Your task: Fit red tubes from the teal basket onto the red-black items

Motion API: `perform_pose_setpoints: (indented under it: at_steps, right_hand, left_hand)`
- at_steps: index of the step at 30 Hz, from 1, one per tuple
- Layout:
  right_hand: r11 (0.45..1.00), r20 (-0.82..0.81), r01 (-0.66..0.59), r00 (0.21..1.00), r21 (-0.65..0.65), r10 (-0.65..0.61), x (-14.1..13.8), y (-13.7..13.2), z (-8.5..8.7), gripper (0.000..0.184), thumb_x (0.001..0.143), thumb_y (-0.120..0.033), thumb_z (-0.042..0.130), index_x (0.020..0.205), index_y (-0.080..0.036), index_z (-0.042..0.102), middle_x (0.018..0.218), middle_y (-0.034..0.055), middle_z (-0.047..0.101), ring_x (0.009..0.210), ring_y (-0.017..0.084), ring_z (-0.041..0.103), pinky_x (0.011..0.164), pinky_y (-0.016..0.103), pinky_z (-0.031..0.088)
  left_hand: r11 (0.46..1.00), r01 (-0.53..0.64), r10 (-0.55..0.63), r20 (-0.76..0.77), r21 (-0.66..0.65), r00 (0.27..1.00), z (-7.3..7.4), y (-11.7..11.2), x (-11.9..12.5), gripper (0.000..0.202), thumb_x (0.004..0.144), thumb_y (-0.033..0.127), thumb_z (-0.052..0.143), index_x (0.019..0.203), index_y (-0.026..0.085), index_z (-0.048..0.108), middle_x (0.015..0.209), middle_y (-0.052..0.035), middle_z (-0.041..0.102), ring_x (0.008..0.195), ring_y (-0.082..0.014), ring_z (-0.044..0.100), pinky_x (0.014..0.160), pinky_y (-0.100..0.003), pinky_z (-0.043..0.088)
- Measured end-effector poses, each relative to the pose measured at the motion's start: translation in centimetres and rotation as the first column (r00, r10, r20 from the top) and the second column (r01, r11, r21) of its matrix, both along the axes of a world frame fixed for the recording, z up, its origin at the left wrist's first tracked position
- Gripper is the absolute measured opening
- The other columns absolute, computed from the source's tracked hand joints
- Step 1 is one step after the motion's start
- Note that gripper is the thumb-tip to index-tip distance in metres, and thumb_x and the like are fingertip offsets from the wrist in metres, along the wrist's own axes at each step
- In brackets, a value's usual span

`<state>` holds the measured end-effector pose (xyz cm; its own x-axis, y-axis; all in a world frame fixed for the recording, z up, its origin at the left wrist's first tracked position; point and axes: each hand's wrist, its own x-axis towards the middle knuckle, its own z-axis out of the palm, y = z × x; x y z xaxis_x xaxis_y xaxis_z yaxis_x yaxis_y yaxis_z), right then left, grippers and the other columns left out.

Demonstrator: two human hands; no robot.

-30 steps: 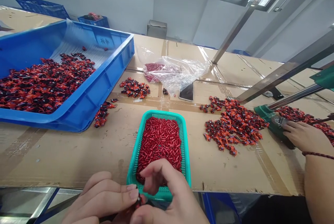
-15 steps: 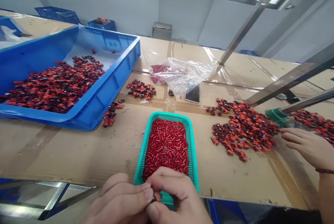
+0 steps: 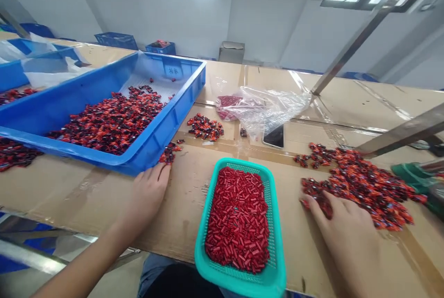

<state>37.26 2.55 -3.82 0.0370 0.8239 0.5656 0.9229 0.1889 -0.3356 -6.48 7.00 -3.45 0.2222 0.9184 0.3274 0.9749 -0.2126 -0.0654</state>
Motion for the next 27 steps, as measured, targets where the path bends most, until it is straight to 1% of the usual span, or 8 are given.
perform_pose_setpoints:
  at_steps: [3,7,9,11,15,17,23,27]
  right_hand:
    - [0.997,0.134,0.036,0.990,0.062,-0.044,-3.5,-0.6,1.2,0.036,0.105,-0.047,0.054,0.110,-0.016,0.071,0.091,0.0180,0.071,0.086,0.036,0.065,0.076,0.050,0.046]
    - [0.962,0.207,-0.254,0.940,-0.098,0.270,-9.8,-2.1,2.4,0.020,0.108,-0.032,0.052,0.115,-0.024,0.068,0.102,0.0060,0.076,0.094,0.022,0.069,0.083,0.036,0.055]
    - [0.916,0.220,-0.349,0.895,-0.200,0.389,-12.5,-2.4,2.4,0.015,0.103,-0.023,0.061,0.115,-0.024,0.070,0.100,0.0037,0.076,0.092,0.020,0.069,0.081,0.034,0.055]
    - [0.895,0.240,-0.363,0.874,-0.258,0.423,-14.2,-2.4,2.2,0.014,0.097,-0.016,0.068,0.109,-0.022,0.071,0.094,0.0036,0.076,0.086,0.022,0.067,0.076,0.036,0.053]
    - [0.893,0.265,-0.340,0.869,-0.295,0.419,-14.9,-1.9,1.7,0.017,0.092,-0.007,0.071,0.083,-0.021,0.067,0.083,0.0025,0.072,0.076,0.022,0.063,0.071,0.036,0.049]
    - [0.888,0.258,-0.347,0.867,-0.302,0.427,-14.6,-1.9,1.7,0.019,0.091,-0.007,0.070,0.080,-0.021,0.065,0.082,0.0019,0.071,0.077,0.022,0.063,0.072,0.036,0.049]
    - [0.889,0.260,-0.356,0.864,-0.289,0.431,-14.6,-1.9,1.6,0.011,0.095,-0.012,0.068,0.103,-0.020,0.069,0.093,0.0048,0.074,0.087,0.024,0.066,0.079,0.037,0.050]
    - [0.890,0.294,-0.355,0.851,-0.287,0.434,-14.7,-1.9,1.2,0.015,0.096,-0.007,0.065,0.090,-0.021,0.067,0.084,0.0033,0.072,0.080,0.023,0.064,0.077,0.037,0.048]
  left_hand:
    - [0.999,0.040,-0.039,0.044,-0.014,0.998,-0.5,0.4,-0.1,0.036,0.094,0.002,0.038,0.105,0.012,0.070,0.103,-0.0228,0.075,0.087,-0.0376,0.072,0.071,-0.048,0.054]
    - [0.987,0.158,-0.161,0.163,0.032,0.974,-1.2,0.7,-0.7,0.034,0.096,0.012,0.037,0.102,0.013,0.070,0.107,-0.0237,0.074,0.088,-0.0405,0.073,0.073,-0.053,0.057]
    - [0.971,0.231,-0.239,0.234,0.062,0.942,-1.3,0.4,-0.7,0.029,0.099,0.022,0.040,0.100,0.018,0.069,0.106,-0.0171,0.075,0.095,-0.0352,0.075,0.080,-0.048,0.060]
    - [0.947,0.308,-0.319,0.360,0.090,0.877,-0.9,-0.1,-0.4,0.024,0.102,0.029,0.045,0.102,0.022,0.067,0.103,-0.0095,0.074,0.093,-0.0263,0.076,0.079,-0.036,0.062]
    - [0.897,0.427,-0.392,0.654,0.114,0.647,0.9,-1.8,1.4,0.011,0.098,0.026,0.062,0.106,0.023,0.068,0.094,-0.0015,0.073,0.069,-0.0138,0.071,0.063,-0.021,0.059]
    - [0.881,0.463,-0.385,0.717,0.098,0.581,1.8,-2.8,2.4,0.012,0.097,0.019,0.064,0.106,0.023,0.070,0.092,-0.0008,0.073,0.070,-0.0120,0.071,0.064,-0.017,0.059]
    - [0.844,0.509,-0.448,0.746,0.170,0.493,3.7,-5.0,4.2,0.028,0.098,0.009,0.060,0.120,0.023,0.071,0.103,-0.0033,0.074,0.093,-0.0118,0.077,0.085,-0.013,0.060]
    - [0.804,0.563,-0.493,0.746,0.192,0.448,4.0,-6.1,4.8,0.035,0.099,0.004,0.056,0.127,0.021,0.068,0.101,-0.0039,0.072,0.091,-0.0098,0.077,0.083,-0.010,0.060]
